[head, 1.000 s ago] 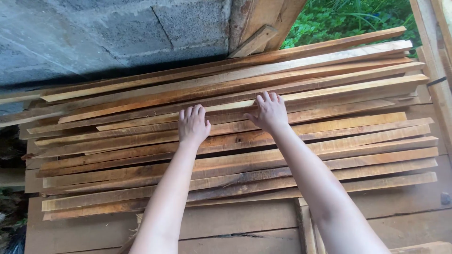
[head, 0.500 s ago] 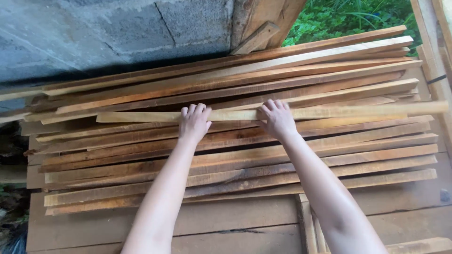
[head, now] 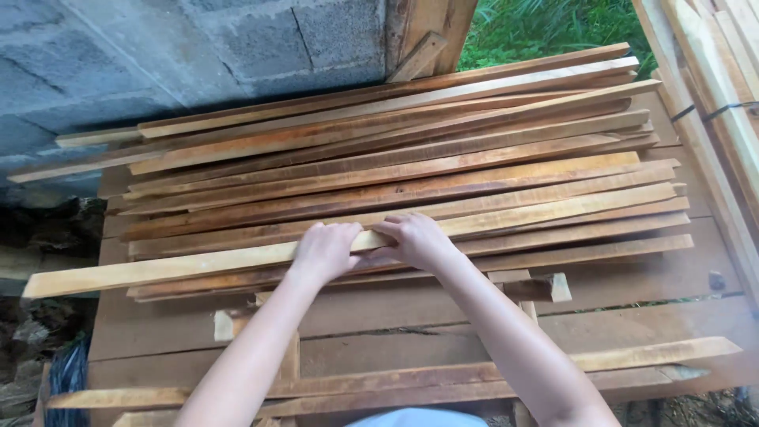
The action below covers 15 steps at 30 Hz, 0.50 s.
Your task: Sorting and inspecting wooden strips at a workbench in a workshop environment.
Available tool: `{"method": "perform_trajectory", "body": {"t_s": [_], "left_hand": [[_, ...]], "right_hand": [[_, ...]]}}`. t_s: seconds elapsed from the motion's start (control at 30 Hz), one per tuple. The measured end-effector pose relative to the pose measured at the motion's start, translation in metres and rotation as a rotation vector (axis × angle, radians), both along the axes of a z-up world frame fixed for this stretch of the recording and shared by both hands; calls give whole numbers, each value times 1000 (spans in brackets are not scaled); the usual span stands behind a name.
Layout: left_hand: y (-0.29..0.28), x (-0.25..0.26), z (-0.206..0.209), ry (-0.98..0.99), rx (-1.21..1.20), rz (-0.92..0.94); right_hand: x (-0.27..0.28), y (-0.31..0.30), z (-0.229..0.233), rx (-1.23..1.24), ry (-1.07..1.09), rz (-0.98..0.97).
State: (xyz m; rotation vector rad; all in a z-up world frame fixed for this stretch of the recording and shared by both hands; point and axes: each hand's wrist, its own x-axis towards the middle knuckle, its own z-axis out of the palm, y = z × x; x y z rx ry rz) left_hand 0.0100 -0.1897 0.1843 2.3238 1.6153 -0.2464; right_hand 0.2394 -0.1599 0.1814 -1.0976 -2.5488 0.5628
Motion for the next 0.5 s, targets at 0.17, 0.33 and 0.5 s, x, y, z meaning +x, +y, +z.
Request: {"method": "perform_trajectory", "body": {"t_s": [0.17, 0.33, 0.5], "left_hand": [[-58, 2, 99, -83, -158, 202], [-107, 3, 134, -136, -292, 292], [-146, 13, 154, -180, -459, 349]], "right_hand": [[20, -51, 71, -3, -220, -85], [49, -91, 114, -284, -396, -175], [58, -141, 129, -453, -414, -196]]}}
